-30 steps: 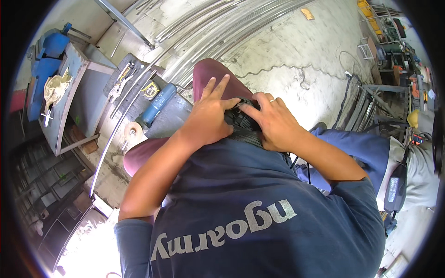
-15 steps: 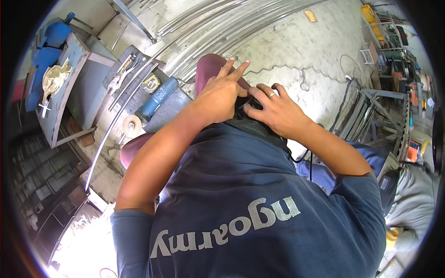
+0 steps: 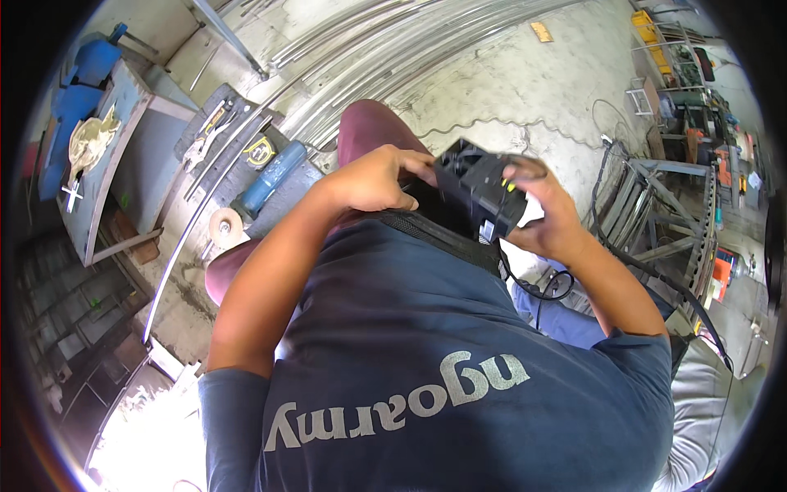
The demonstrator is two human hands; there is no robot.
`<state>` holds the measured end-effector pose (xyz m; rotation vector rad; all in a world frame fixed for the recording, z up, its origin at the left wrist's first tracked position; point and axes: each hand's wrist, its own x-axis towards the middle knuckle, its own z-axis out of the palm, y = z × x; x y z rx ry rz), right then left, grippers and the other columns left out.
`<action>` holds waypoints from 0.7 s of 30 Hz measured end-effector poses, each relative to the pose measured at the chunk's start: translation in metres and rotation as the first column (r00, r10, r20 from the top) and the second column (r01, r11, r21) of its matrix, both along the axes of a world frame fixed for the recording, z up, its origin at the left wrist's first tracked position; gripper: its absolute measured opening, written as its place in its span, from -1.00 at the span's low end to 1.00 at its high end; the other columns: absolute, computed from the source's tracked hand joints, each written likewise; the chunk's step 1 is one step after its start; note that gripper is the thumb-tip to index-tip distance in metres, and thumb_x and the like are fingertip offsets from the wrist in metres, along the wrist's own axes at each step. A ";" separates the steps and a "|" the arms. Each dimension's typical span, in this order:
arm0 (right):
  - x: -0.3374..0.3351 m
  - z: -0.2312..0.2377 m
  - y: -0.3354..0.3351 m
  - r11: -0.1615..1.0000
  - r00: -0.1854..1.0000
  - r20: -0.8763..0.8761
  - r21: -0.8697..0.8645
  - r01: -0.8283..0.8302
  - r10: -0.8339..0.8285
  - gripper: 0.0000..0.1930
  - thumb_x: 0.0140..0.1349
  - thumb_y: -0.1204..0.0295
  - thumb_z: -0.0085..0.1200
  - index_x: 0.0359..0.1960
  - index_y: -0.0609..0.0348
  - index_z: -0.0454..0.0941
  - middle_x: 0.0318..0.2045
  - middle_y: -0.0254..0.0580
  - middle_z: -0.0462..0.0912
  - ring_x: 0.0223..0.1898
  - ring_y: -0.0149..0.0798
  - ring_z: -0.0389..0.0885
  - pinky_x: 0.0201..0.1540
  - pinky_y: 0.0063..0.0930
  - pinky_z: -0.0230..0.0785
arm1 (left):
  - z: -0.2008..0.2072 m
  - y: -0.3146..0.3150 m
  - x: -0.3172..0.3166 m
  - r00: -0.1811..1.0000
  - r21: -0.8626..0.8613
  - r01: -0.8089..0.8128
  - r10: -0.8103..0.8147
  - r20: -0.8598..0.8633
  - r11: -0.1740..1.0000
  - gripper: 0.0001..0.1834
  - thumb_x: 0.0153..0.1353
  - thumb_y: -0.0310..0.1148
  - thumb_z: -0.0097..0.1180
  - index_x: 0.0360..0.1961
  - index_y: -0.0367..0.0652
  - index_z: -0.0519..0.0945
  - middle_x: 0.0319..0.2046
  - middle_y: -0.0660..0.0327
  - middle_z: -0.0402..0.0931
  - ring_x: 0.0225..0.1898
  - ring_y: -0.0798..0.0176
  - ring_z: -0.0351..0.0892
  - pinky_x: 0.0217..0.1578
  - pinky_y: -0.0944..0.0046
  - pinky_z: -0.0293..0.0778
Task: Measuring and cutting metal rods using an angle grinder in a fabrication shop.
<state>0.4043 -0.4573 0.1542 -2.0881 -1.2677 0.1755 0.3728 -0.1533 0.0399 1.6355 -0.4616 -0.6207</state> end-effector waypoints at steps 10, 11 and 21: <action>0.078 0.068 0.056 0.957 0.948 -0.305 0.290 -0.005 0.097 0.00 -0.08 0.47 0.59 0.46 0.21 0.29 0.30 -0.05 0.44 0.37 -0.13 0.45 0.44 -0.22 0.29 | 0.091 -0.020 0.002 0.926 -0.657 -0.376 0.253 -0.279 0.653 0.17 0.01 -0.02 0.60 0.48 -0.43 0.23 0.28 -0.02 0.48 0.32 0.05 0.50 0.37 0.06 0.38; 0.079 0.077 0.067 0.960 0.951 -0.288 0.277 -0.031 0.114 -0.02 -0.07 0.50 0.58 0.45 0.23 0.31 0.31 -0.07 0.44 0.39 -0.13 0.44 0.45 -0.20 0.29 | 0.100 -0.021 0.001 0.921 -0.626 -0.390 0.267 -0.285 0.676 0.17 0.01 -0.02 0.60 0.48 -0.43 0.23 0.28 -0.02 0.48 0.32 0.05 0.50 0.37 0.06 0.38; 0.049 0.129 0.125 0.814 0.836 -0.206 0.433 -0.388 0.508 0.07 -0.13 0.19 0.61 0.41 0.44 0.30 0.13 0.21 0.63 0.10 0.08 0.69 0.18 -0.20 0.56 | 0.127 0.046 -0.104 0.746 -0.449 -0.641 0.642 -0.175 0.623 0.00 0.13 -0.08 0.35 0.48 -0.38 0.22 0.35 0.02 0.41 0.39 0.02 0.41 0.44 -0.12 0.23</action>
